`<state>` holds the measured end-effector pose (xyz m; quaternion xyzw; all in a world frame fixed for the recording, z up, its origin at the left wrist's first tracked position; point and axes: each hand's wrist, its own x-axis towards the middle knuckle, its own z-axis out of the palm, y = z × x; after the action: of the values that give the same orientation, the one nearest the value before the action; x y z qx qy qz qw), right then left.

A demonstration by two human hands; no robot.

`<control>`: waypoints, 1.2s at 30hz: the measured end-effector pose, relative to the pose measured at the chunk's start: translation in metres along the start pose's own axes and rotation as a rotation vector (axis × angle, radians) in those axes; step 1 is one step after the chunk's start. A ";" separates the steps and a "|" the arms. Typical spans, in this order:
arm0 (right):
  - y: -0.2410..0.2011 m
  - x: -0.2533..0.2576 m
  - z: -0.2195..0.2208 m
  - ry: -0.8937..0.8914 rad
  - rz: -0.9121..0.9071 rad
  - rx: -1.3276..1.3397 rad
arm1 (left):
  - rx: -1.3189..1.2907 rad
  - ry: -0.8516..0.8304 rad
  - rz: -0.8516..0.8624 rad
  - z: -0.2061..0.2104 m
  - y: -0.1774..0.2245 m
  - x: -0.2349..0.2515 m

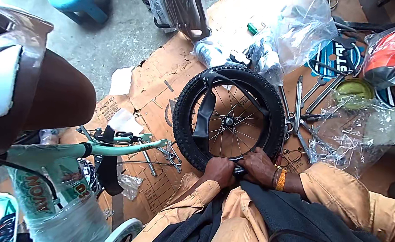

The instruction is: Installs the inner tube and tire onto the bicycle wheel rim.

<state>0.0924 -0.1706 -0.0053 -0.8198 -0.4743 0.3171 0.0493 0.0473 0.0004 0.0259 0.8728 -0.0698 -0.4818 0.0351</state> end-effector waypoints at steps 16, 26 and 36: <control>0.001 0.008 -0.005 -0.162 0.016 -0.046 | -0.007 -0.012 0.017 0.003 0.002 0.001; 0.004 0.000 0.013 0.048 -0.023 -0.080 | -0.027 0.096 0.089 0.011 0.001 -0.002; -0.007 0.007 -0.007 -0.171 0.071 -0.101 | 0.032 0.136 0.048 0.021 0.004 0.002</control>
<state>0.0929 -0.1598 -0.0004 -0.8074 -0.4630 0.3629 -0.0440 0.0303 -0.0034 0.0135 0.9021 -0.0956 -0.4192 0.0375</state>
